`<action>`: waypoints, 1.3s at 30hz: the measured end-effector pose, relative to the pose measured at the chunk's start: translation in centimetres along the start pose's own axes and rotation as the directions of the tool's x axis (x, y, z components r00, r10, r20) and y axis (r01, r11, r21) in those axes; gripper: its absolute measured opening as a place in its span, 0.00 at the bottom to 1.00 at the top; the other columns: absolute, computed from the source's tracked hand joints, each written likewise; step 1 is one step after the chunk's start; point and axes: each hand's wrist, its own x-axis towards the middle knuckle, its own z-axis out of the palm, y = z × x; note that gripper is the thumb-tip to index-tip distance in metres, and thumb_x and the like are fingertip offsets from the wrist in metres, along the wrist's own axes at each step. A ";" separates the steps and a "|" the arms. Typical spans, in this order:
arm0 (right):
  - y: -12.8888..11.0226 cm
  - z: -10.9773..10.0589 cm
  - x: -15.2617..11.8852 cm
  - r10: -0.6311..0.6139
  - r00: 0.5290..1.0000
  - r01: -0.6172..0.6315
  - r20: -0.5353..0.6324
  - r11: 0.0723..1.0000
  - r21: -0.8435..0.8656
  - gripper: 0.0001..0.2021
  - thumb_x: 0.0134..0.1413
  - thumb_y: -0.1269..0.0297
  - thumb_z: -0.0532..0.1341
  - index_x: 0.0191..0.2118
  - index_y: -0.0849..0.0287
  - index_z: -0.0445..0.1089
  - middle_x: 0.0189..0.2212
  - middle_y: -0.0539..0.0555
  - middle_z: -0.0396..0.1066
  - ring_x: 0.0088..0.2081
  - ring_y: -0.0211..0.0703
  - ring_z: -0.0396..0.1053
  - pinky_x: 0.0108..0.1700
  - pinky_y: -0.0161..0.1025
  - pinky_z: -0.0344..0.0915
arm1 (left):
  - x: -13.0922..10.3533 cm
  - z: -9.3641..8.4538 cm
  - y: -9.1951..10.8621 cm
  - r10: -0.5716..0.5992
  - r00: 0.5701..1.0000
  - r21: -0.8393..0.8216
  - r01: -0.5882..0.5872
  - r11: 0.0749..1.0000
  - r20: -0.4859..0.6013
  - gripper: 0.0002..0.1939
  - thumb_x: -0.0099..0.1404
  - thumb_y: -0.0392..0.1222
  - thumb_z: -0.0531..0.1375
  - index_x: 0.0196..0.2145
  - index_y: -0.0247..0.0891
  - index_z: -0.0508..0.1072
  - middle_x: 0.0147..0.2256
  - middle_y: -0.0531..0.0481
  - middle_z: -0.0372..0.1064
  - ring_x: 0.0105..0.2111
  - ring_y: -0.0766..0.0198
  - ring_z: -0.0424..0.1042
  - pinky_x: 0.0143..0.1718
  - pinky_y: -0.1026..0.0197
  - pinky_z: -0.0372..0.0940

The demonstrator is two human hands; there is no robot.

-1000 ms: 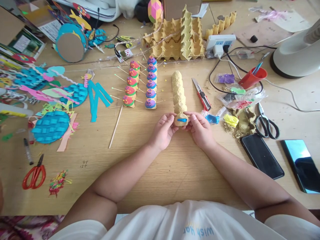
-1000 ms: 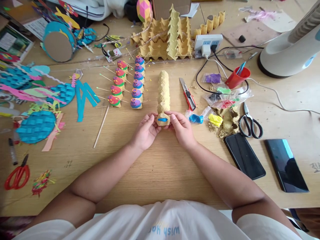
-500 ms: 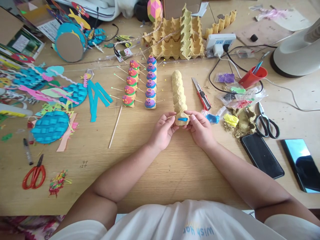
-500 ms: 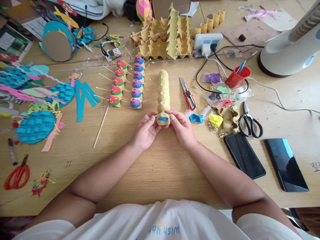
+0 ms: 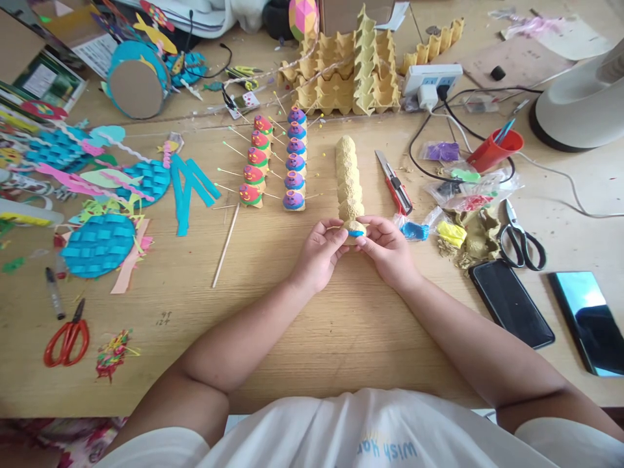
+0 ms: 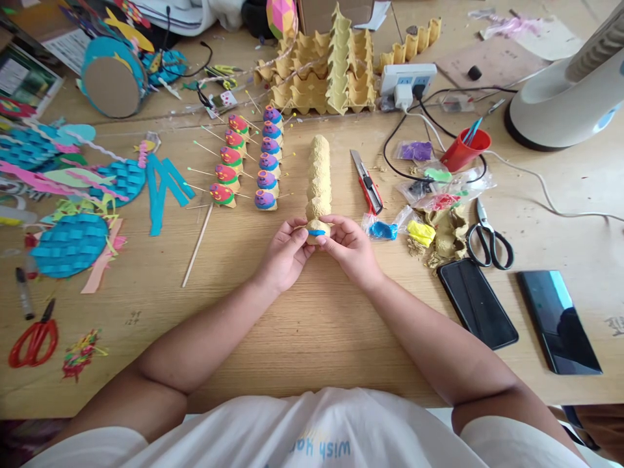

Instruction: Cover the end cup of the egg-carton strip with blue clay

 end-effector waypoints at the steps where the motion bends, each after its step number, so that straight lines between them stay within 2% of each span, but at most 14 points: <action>1: 0.1 0.0 0.0 -0.004 1.000 0.004 -0.001 1.000 -0.011 0.26 0.49 0.47 0.81 0.50 0.49 0.78 0.32 0.46 0.78 0.34 0.39 0.77 0.44 0.42 0.81 | 0.0 0.0 0.0 0.002 1.000 0.002 -0.002 1.000 -0.002 0.29 0.49 0.51 0.84 0.41 0.42 0.76 0.37 0.56 0.82 0.36 0.69 0.79 0.40 0.64 0.70; 10: 0.4 -0.2 0.0 -0.040 0.999 0.039 -0.002 0.998 -0.047 0.26 0.51 0.43 0.80 0.49 0.50 0.78 0.29 0.45 0.76 0.31 0.37 0.75 0.39 0.39 0.79 | -0.1 -0.2 -0.4 0.040 0.999 0.045 -0.040 0.998 -0.003 0.26 0.51 0.52 0.83 0.40 0.43 0.76 0.35 0.57 0.81 0.35 0.69 0.77 0.38 0.64 0.67; 14: 0.2 -0.2 -0.2 -0.014 1.000 0.015 0.009 0.998 -0.058 0.25 0.52 0.44 0.80 0.50 0.50 0.79 0.31 0.46 0.77 0.33 0.39 0.76 0.41 0.41 0.80 | -0.1 -0.2 -0.4 0.049 0.999 0.040 -0.048 0.998 -0.008 0.27 0.52 0.52 0.83 0.40 0.43 0.75 0.35 0.56 0.81 0.35 0.68 0.77 0.38 0.63 0.68; 18: 0.1 -0.1 -0.2 0.020 1.000 -0.020 -0.002 1.000 0.003 0.22 0.54 0.45 0.79 0.49 0.49 0.80 0.34 0.47 0.80 0.34 0.38 0.78 0.41 0.40 0.81 | -0.2 0.2 -0.2 0.062 0.998 0.034 -0.062 0.997 0.010 0.29 0.51 0.56 0.83 0.41 0.42 0.74 0.36 0.55 0.81 0.34 0.68 0.78 0.37 0.63 0.69; 25: 0.1 0.1 -0.3 0.053 0.999 -0.053 -0.010 0.999 0.001 0.23 0.51 0.45 0.80 0.49 0.49 0.81 0.32 0.47 0.79 0.33 0.38 0.77 0.43 0.42 0.82 | -0.7 0.5 -0.4 0.100 0.994 0.063 -0.103 0.993 0.044 0.31 0.51 0.51 0.84 0.43 0.42 0.72 0.32 0.58 0.80 0.34 0.68 0.79 0.42 0.62 0.72; 32: 0.1 0.0 -0.4 0.028 1.000 -0.028 0.012 0.999 -0.031 0.21 0.52 0.44 0.79 0.47 0.48 0.81 0.32 0.47 0.78 0.34 0.40 0.77 0.43 0.44 0.83 | -0.6 0.2 -0.6 0.110 0.994 0.081 -0.110 0.991 -0.001 0.29 0.52 0.52 0.83 0.42 0.42 0.73 0.32 0.58 0.79 0.33 0.69 0.78 0.39 0.62 0.71; 39: 0.0 0.2 -0.4 0.005 0.999 -0.004 0.046 1.000 -0.019 0.21 0.52 0.47 0.80 0.47 0.49 0.80 0.31 0.47 0.79 0.34 0.39 0.78 0.42 0.42 0.81 | -0.7 0.2 -0.6 0.107 0.994 0.082 -0.104 0.991 -0.036 0.28 0.52 0.52 0.83 0.42 0.42 0.75 0.32 0.58 0.77 0.33 0.69 0.76 0.38 0.63 0.68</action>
